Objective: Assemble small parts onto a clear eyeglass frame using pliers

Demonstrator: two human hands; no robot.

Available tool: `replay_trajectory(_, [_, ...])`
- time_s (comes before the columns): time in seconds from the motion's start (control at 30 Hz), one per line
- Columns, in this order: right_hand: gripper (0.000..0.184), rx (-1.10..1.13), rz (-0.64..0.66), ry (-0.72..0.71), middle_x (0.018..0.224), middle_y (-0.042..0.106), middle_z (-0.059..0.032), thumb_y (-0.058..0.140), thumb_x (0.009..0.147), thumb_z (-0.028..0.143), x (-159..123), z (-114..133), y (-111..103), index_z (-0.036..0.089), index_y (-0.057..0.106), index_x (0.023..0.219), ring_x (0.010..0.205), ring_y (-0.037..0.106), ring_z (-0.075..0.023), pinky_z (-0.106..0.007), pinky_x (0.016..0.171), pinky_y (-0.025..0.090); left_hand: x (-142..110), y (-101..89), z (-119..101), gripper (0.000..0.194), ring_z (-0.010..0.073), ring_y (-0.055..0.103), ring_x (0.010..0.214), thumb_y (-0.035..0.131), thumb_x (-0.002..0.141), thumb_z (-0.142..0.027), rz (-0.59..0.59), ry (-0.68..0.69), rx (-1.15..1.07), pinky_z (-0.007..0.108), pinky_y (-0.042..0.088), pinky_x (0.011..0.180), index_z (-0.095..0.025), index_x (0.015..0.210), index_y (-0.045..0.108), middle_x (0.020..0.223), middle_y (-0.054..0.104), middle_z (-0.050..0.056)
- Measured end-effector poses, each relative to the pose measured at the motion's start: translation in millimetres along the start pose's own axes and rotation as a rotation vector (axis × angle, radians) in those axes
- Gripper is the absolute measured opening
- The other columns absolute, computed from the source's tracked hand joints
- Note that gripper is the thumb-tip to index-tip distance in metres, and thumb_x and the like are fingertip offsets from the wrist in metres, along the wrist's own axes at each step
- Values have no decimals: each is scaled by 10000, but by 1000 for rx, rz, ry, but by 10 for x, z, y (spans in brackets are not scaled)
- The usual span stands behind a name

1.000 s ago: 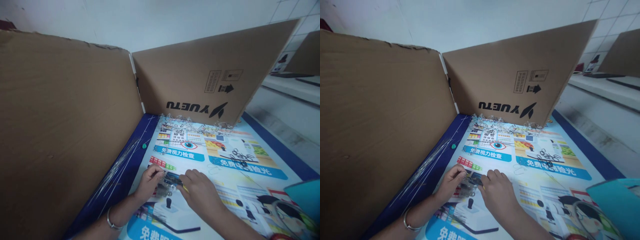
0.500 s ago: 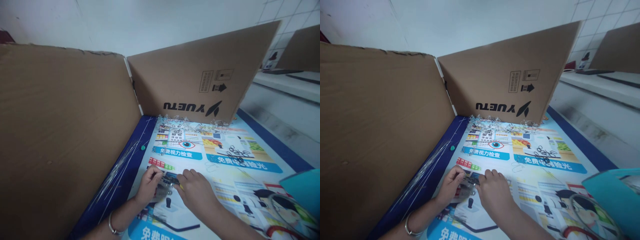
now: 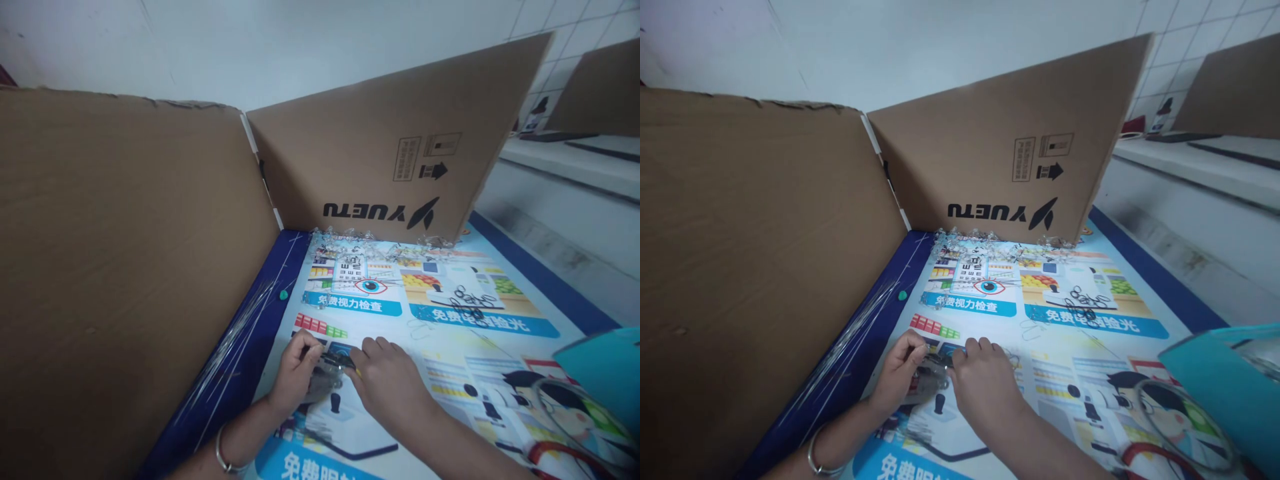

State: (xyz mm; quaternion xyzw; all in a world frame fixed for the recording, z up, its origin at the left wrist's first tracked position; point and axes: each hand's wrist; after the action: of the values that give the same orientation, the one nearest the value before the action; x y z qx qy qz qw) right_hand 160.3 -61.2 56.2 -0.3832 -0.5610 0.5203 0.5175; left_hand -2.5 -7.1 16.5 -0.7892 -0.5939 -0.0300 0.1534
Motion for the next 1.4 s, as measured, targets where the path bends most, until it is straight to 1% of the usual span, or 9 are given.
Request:
replay_trajectory(0.17, [110,-18,-10,-6,765,567,-53,525,783,282,-8,21,-3,204,600,801,743,494,-205,-305,610,283,1,-2,-4,205,117,423,637,470,811,-304,7,-1,-9,237,372,630,-175,653,457,655,427,-22])
replay_trajectory(0.4, [123,-15,14,-14,770,561,-55,488,804,269,-15,18,3,202,592,811,747,485,-202,-304,612,270,0,-3,3,199,115,418,634,474,813,-290,7,4,-26,240,362,629,-175,651,462,656,427,-23])
replay_trajectory(0.57, [144,-13,40,-16,776,557,-58,448,825,245,-18,15,11,196,583,816,749,482,-198,-308,620,267,-4,-7,-9,210,120,428,630,491,804,-313,-7,-9,-45,242,365,626,-176,646,473,653,432,-20])
replay_trajectory(0.8, [135,3,56,-30,787,561,-61,453,819,231,-10,11,-1,192,581,815,749,481,-203,-312,608,266,-9,-8,7,175,123,431,645,485,812,-272,-7,-10,-75,247,365,638,-184,660,482,665,444,-17])
replay_trajectory(0.97, [123,13,45,-34,784,563,-57,464,813,228,-16,1,18,196,583,815,746,480,-202,-311,608,264,-8,-7,0,169,125,433,647,479,817,-260,1,-2,-77,252,364,639,-184,666,484,668,446,-14])
replay_trajectory(1.2, [140,2,34,-17,787,562,-64,470,816,269,-6,21,22,194,587,836,763,480,-207,-314,629,268,-3,2,-3,185,121,431,636,485,809,-259,-23,17,-38,246,361,634,-176,644,476,652,441,-19])
replay_trajectory(1.4, [154,-7,41,0,784,557,-65,455,825,281,-12,45,33,193,581,844,756,479,-210,-321,635,271,4,20,-2,187,111,415,624,478,807,-235,-40,-3,-21,227,358,617,-174,633,450,640,422,-30])
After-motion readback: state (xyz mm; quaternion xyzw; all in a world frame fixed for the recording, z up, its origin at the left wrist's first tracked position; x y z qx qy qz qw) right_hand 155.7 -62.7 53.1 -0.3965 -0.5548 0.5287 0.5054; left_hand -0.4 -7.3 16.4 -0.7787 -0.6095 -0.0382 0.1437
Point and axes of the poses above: each hand's wrist, its own x-axis towards the middle knuckle, its own y-axis out of the palm, z = x × y
